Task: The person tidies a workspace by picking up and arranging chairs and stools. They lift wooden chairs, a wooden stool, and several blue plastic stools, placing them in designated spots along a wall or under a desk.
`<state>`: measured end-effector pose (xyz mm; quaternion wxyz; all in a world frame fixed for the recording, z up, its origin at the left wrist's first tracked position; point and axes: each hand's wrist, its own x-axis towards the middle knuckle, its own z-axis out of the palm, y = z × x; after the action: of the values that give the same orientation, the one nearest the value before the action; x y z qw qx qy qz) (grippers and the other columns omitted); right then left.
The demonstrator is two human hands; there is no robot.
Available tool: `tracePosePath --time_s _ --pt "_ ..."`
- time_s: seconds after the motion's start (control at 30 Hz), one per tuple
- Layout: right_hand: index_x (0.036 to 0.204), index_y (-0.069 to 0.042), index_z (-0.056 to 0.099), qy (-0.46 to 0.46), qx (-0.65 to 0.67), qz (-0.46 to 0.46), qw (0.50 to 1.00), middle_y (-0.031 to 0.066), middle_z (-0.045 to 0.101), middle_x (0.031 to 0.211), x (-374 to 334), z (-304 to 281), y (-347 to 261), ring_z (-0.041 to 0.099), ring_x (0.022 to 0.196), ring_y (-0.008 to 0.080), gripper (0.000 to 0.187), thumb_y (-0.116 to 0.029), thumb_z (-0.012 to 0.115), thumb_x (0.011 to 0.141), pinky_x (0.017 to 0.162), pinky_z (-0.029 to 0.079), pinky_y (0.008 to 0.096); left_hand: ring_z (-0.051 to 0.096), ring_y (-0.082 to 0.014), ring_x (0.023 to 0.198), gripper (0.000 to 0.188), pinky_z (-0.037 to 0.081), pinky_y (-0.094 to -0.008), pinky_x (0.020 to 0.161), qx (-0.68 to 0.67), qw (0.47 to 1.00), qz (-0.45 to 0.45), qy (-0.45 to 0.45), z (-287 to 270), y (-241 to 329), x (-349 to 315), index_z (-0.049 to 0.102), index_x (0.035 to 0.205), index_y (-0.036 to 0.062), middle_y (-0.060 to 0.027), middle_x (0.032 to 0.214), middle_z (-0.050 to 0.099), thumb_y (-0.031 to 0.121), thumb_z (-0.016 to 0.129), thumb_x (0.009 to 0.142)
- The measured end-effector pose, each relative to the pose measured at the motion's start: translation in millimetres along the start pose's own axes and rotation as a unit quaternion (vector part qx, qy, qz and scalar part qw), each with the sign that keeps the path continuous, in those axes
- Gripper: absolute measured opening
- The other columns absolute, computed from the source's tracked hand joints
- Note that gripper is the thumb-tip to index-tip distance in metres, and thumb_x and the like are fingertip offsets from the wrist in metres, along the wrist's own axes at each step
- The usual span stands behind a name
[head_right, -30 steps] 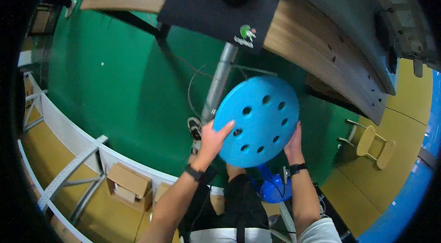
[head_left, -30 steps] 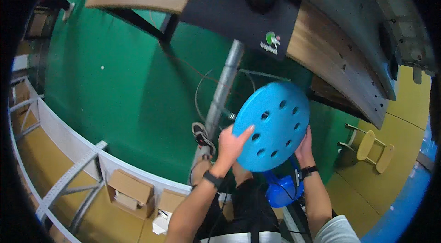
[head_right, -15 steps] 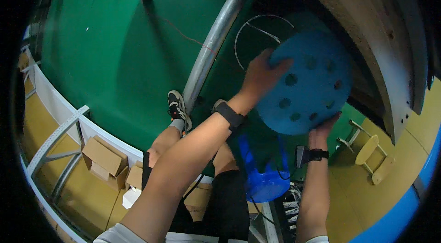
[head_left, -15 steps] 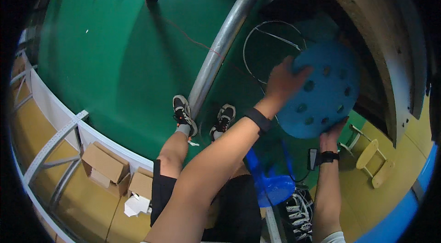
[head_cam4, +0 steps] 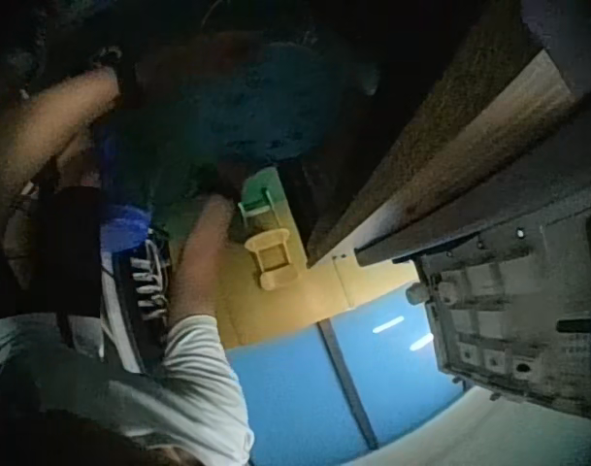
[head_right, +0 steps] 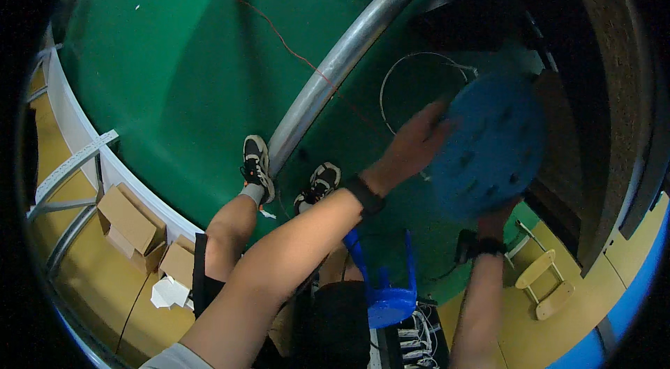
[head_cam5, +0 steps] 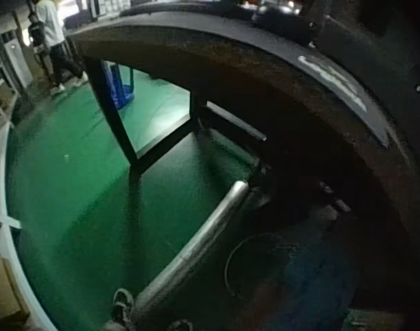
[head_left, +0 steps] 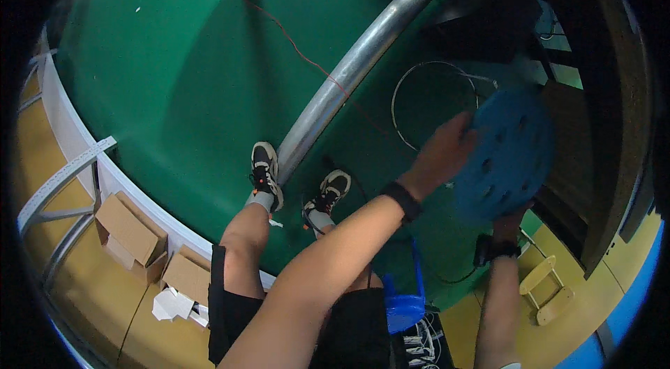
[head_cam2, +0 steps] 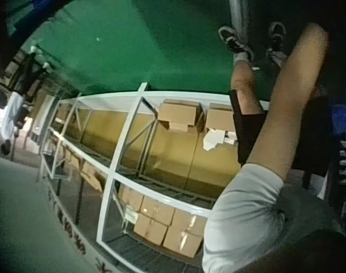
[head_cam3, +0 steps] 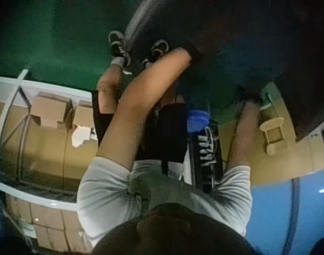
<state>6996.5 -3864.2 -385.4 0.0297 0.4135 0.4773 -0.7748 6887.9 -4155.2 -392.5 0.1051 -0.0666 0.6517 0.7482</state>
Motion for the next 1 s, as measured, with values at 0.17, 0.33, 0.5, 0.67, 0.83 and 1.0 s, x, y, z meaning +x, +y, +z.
tracePosePath --time_s 0.17,0.33,0.5,0.67,0.83,1.0 --pt "0.148 -0.012 0.027 0.082 -0.136 -0.020 0.987 0.0109 0.037 0.148 25.8 5.2 -14.4 0.037 0.133 0.0311 0.069 -0.050 0.047 0.094 0.111 0.030 0.0486 0.063 -0.0341 0.096 0.030 0.049 -0.0401 0.081 0.122 0.992 -0.026 0.000 -56.1 -21.8 -53.1 0.055 0.120 0.0019 -0.0204 0.104 0.063 0.014 0.056 0.092" --pt "0.146 -0.011 0.030 0.160 -0.135 -0.041 0.977 0.0135 0.048 0.141 18.6 -10.6 3.1 0.050 0.125 0.0316 0.062 -0.037 0.055 0.095 0.106 0.040 0.0477 0.064 -0.0254 0.081 0.027 0.051 -0.0340 0.076 0.196 0.971 -0.136 0.022 -146.8 12.2 -105.1 0.058 0.118 0.0016 -0.0163 0.091 0.065 0.011 0.051 0.094" --pt "0.145 -0.015 0.038 0.028 -0.139 0.085 0.986 0.0089 0.042 0.147 27.1 -67.3 10.0 0.041 0.131 0.0287 0.056 -0.046 0.042 0.099 0.106 0.036 0.0498 0.062 -0.0154 0.079 0.023 0.051 -0.0287 0.074 0.153 0.965 -0.183 0.108 -219.9 82.5 -134.0 0.058 0.114 -0.0015 -0.0087 0.087 0.065 0.011 0.049 0.097" --pt "0.131 -0.010 0.051 -0.069 -0.622 0.017 0.780 0.0099 0.059 0.119 -34.9 -3.8 45.8 0.058 0.104 0.0251 0.041 -0.032 0.052 0.096 0.084 0.049 0.0408 0.061 -0.0125 0.079 0.020 0.049 -0.0257 0.071 0.167 0.963 -0.152 0.146 -264.6 186.5 -148.0 0.059 0.111 -0.0009 -0.0067 0.085 0.064 0.009 0.047 0.098" --pt "0.124 -0.003 0.054 -0.039 -0.373 0.160 0.913 0.0085 0.062 0.095 -168.3 187.5 33.5 0.062 0.077 0.0154 0.034 -0.023 0.052 0.097 0.066 0.050 0.0272 0.059 -0.0121 0.074 0.020 0.048 -0.0256 0.070 0.208 0.968 -0.090 0.107 -289.6 288.7 -148.1 0.059 0.110 -0.0009 -0.0054 0.081 0.063 0.011 0.048 0.099" --pt "0.114 0.001 0.061 -0.081 -0.303 -0.110 0.943 0.0074 0.064 0.091 -249.5 272.0 -30.6 0.061 0.079 0.0138 0.025 -0.016 0.052 0.098 0.073 0.049 0.0258 0.067 -0.0235 0.081 0.019 0.051 -0.0334 0.074 0.345 0.938 0.000 0.042 -271.6 392.9 -155.3 0.060 0.108 -0.0013 -0.0148 0.087 0.067 0.009 0.050 0.096"
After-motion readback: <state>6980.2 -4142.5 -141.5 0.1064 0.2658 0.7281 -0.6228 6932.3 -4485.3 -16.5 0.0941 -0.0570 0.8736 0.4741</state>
